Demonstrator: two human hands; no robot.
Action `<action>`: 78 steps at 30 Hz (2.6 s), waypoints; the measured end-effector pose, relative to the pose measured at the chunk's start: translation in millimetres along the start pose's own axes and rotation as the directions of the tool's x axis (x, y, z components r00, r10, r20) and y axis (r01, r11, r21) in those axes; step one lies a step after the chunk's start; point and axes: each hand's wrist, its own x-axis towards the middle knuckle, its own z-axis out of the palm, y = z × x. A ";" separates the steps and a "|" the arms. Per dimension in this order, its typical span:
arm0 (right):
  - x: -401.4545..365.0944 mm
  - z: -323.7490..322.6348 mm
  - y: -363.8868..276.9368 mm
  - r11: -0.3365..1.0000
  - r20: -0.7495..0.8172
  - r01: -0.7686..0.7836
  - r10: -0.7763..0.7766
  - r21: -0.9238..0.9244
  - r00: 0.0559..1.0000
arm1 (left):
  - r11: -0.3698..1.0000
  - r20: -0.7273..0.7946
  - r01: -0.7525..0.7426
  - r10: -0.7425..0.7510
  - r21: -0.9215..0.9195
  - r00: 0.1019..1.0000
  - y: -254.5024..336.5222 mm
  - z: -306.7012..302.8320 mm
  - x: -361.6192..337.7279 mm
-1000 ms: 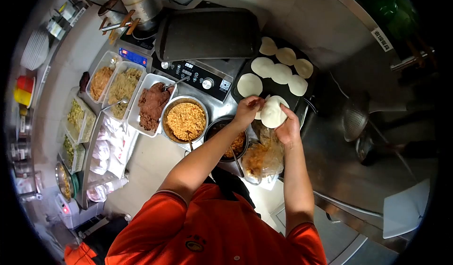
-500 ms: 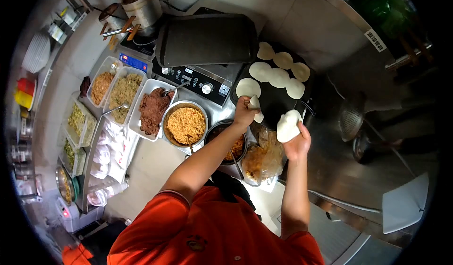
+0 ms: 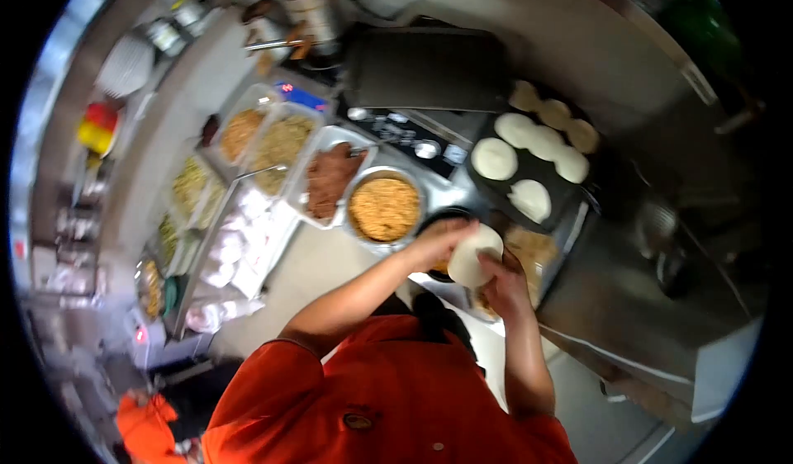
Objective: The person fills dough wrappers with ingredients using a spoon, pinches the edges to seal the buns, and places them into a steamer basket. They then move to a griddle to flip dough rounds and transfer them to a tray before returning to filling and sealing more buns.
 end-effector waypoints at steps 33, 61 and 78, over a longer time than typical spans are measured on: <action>-1.8 440.5 311.4 0.589 0.448 -0.022 0.637 -0.808 0.627 | 0.051 -0.753 -0.850 0.439 -0.524 0.490 -44.0 -327.5 -414.0; 47.6 556.9 353.4 0.593 0.893 0.740 0.450 -0.318 0.023 | -0.139 -0.903 -0.901 0.199 -0.411 0.381 -66.9 -409.5 -437.2; 113.1 713.5 491.9 0.406 0.457 0.222 0.687 -0.886 0.566 | 0.073 -0.910 -0.933 0.206 -0.352 0.360 0.7 -602.9 -525.1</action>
